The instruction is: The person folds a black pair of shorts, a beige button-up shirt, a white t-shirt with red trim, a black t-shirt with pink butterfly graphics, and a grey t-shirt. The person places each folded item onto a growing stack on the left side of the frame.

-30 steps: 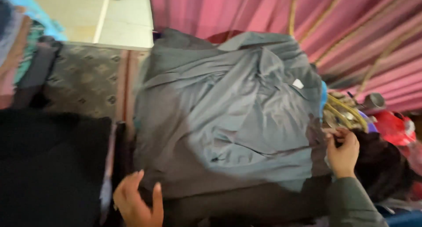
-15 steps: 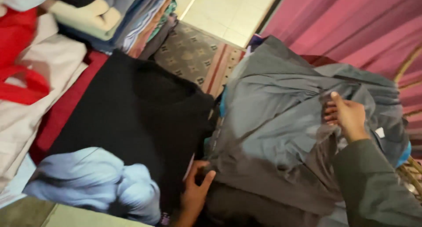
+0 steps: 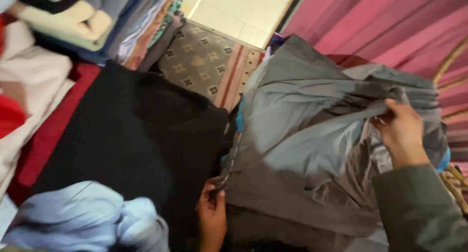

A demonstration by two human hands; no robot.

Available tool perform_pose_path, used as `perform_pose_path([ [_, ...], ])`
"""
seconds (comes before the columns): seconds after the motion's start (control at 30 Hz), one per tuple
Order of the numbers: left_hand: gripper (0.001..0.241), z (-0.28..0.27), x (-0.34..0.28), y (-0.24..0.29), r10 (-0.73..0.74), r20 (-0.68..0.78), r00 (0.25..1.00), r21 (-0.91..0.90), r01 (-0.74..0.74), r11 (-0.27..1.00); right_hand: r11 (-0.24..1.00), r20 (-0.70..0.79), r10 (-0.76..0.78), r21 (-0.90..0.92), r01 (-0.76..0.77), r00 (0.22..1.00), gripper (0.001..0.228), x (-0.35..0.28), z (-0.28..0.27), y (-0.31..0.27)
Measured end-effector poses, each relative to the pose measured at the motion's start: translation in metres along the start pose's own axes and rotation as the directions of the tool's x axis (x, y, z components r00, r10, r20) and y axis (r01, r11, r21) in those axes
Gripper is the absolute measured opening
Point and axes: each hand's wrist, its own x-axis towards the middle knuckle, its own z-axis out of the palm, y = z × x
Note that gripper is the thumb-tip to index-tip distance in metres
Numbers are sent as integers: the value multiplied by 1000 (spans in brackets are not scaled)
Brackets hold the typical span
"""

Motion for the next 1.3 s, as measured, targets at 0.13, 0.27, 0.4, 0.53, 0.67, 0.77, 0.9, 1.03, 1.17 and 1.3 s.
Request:
perform_pose_path([
  [0.13,25,-15,2,-13,46,10,999,-16,-46,999,977,-18,-35,208,38,999,32,-141,51,-79],
  [0.27,37,-25,8,-8,42,-28,999,109,-39,993,887,-92,117,457,-63,989,44,-151,-42,-13],
  [0.4,39,-30,16,13,161,33,986,354,-162,921,815,-82,92,578,-28,992,40,-170,-98,9],
  [0.53,35,-38,25,7,226,101,969,419,-248,874,745,-192,72,662,75,979,40,-218,-134,47],
  [0.67,36,-27,22,27,282,114,953,389,-304,870,799,-326,168,598,65,930,36,-254,-130,74],
  [0.77,36,-20,20,49,342,164,925,488,-377,787,911,-386,148,412,27,910,29,-261,-86,83],
  [0.9,37,1,9,101,484,372,792,720,-575,388,836,-491,33,-463,-293,871,52,-280,-60,154],
  [1.03,37,47,11,174,539,441,718,730,-636,250,-112,711,-168,-702,704,683,27,-261,28,130],
  [1.17,44,95,54,199,462,479,746,599,-663,449,83,836,-105,-532,843,538,64,-260,94,30],
  [1.3,29,129,71,214,191,482,855,793,-519,320,150,818,15,-570,808,575,77,-250,82,15],
])
